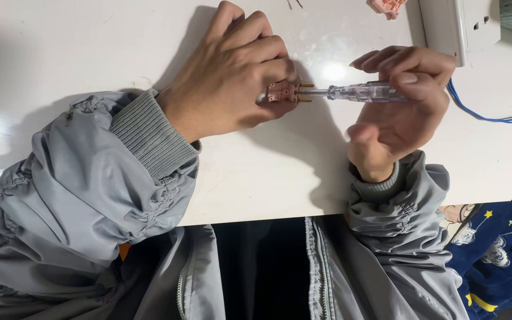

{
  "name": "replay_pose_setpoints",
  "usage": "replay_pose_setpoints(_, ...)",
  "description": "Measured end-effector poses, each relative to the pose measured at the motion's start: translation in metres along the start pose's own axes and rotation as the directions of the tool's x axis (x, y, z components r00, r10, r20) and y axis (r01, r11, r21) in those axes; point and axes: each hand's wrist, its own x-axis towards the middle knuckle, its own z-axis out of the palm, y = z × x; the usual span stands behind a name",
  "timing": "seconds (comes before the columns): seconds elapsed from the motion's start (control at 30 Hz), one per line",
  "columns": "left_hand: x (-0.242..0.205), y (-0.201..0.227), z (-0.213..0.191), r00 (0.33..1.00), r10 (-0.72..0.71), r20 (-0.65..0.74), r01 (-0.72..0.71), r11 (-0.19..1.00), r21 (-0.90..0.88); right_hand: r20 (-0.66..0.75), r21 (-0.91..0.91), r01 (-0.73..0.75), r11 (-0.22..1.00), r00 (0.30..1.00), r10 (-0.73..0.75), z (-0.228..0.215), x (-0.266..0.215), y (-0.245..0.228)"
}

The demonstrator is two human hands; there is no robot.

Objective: The person assembles a small pink electrical plug by hand, stripping and twisting wires, then using a screwdriver to secure the wires into the plug terminals. The person repeatedly picks up plugs from a cardboard box and a basket, performs the assembly, and places the finished plugs back into the box.

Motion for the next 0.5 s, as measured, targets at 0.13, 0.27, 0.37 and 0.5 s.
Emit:
replay_pose_setpoints(0.13,0.001,0.000,0.000,1.000,-0.004,0.019,0.004,1.000,-0.013,-0.078,-0.125,0.009,0.992,0.997,-0.019,0.005,0.003,-0.007)
replay_pose_setpoints(0.27,0.002,0.002,0.001,0.999,-0.011,-0.032,0.011,1.000,-0.023,-0.068,-0.089,0.045,0.995,0.996,-0.051,-0.001,-0.007,-0.003)
replay_pose_setpoints(0.37,0.002,0.002,0.000,1.000,-0.018,-0.020,0.017,0.999,-0.041,-0.038,0.000,0.018,1.000,0.999,-0.018,0.000,-0.008,-0.001)
replay_pose_setpoints(0.5,0.001,0.002,0.001,0.999,-0.024,0.023,0.024,0.999,-0.028,-0.060,-0.066,-0.050,0.997,0.997,0.046,0.002,-0.004,-0.006)
